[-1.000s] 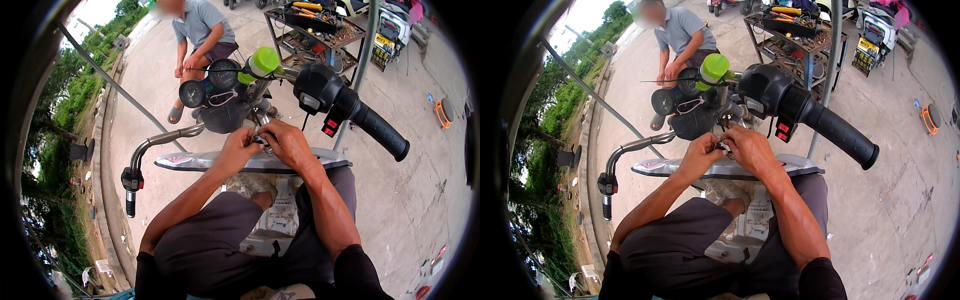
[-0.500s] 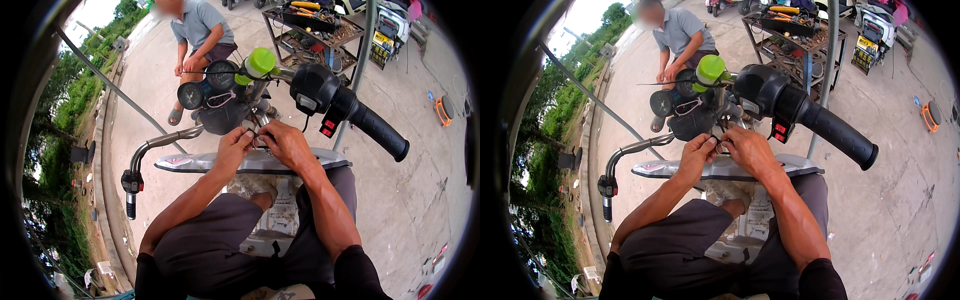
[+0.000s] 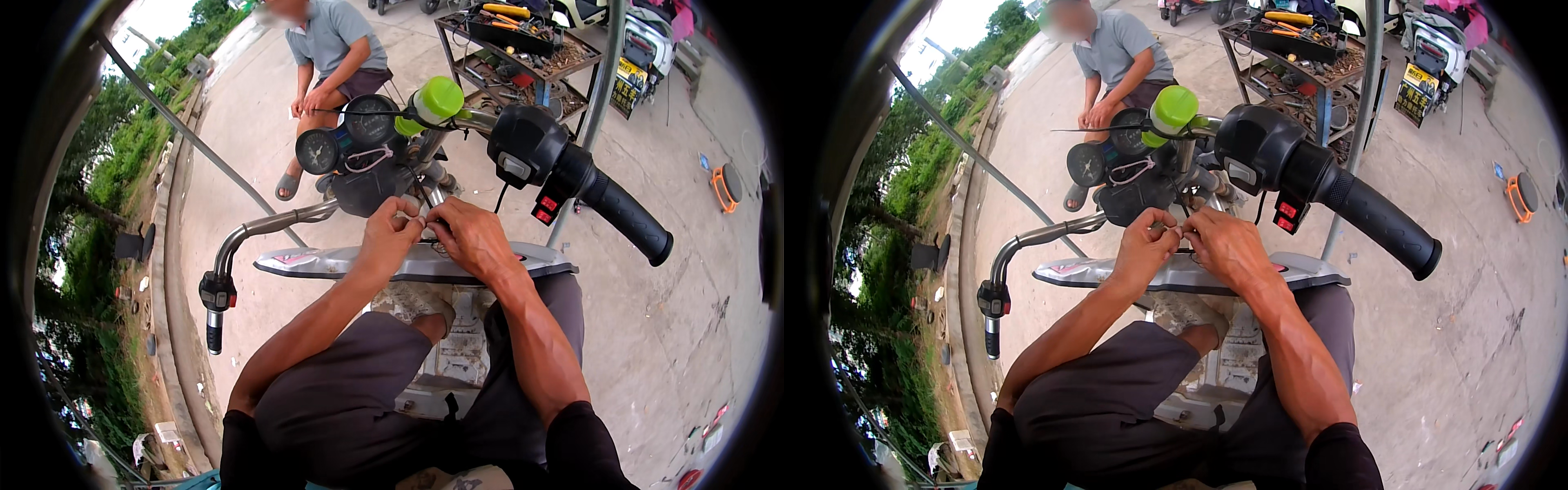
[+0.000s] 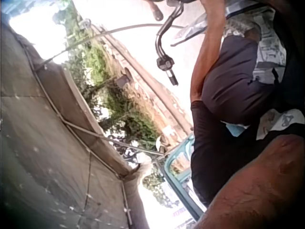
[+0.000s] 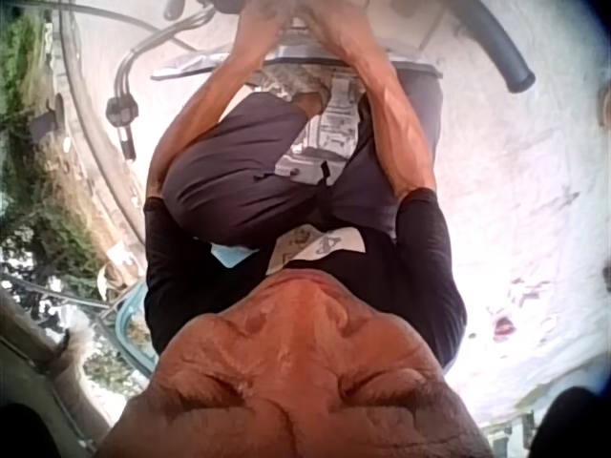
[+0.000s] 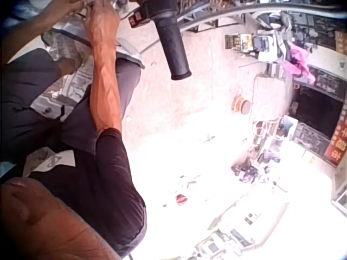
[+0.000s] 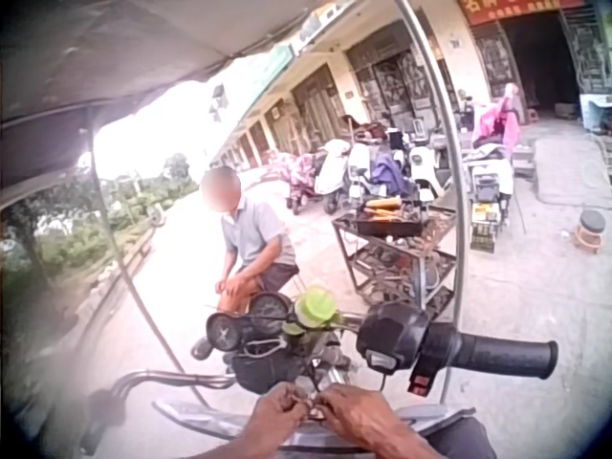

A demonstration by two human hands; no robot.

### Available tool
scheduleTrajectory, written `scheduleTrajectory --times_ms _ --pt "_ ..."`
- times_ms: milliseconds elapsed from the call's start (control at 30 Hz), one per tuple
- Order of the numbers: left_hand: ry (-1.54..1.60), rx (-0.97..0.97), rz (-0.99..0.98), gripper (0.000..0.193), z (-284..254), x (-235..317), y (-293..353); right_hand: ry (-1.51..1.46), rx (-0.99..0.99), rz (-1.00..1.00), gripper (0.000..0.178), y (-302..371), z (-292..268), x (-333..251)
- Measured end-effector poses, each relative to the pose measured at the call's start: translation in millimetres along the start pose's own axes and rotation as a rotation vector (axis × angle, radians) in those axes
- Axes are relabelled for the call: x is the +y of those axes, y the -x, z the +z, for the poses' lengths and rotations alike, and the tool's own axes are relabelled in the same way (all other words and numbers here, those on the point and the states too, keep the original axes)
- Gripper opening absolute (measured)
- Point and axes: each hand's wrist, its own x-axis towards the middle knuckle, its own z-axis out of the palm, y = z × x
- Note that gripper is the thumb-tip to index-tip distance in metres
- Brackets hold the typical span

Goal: The person connects and tapes several electrical wires on a motorcycle dashboard by hand, while another person assists by holding the components.

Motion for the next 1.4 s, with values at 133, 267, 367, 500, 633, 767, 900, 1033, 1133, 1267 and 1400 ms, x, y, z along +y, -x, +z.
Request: scheduleTrajectory --times_ms 133,267,367,500,633,767,900,1033,1133,1267,1400 --pt "-0.277 -0.059 0.270 0.014 -8.9 -10.8 2.9 -0.024 0.026 0.030 0.012 0.5 1.4 1.1" --pt "-0.346 -0.127 0.249 0.021 -9.1 -4.9 3.6 -0.013 0.016 0.023 0.012 2.3 -2.3 6.1" --pt "-0.495 -0.161 0.259 0.025 -8.1 -0.6 -2.2 -0.018 0.016 -0.002 0.012 2.4 -4.3 7.0" --pt "-0.180 -0.290 -0.075 0.027 -7.8 1.3 -4.3 -0.059 -0.017 -0.003 0.011 1.4 -4.9 8.2" --pt "0.144 -0.365 -0.175 0.012 -15.6 1.3 -4.3 -0.125 -0.034 0.094 0.011 -1.1 -10.0 5.5" --pt "-0.141 -0.438 0.115 0.006 -10.7 -2.4 -0.7 -0.193 -0.028 0.118 0.011 -1.4 -15.1 4.6" --pt "-0.223 -0.210 0.279 0.010 2.3 -5.8 4.8 -0.229 -0.022 0.190 0.011 1.9 -17.0 3.7" --pt "-0.132 -0.127 0.291 0.005 12.6 2.1 8.2 -0.215 -0.005 0.163 0.011 4.1 -18.6 9.8" --pt "-0.050 -0.121 0.274 0.013 11.0 1.0 3.6 -0.229 -0.037 0.146 0.012 1.4 -21.9 11.0" --pt "0.040 -0.119 0.108 0.019 9.0 3.4 1.0 -0.232 -0.027 0.146 0.012 0.4 -17.4 13.1" --pt "0.221 -0.113 -0.036 0.019 8.6 0.8 -3.2 -0.171 -0.014 0.090 0.011 -0.9 -13.5 11.8"
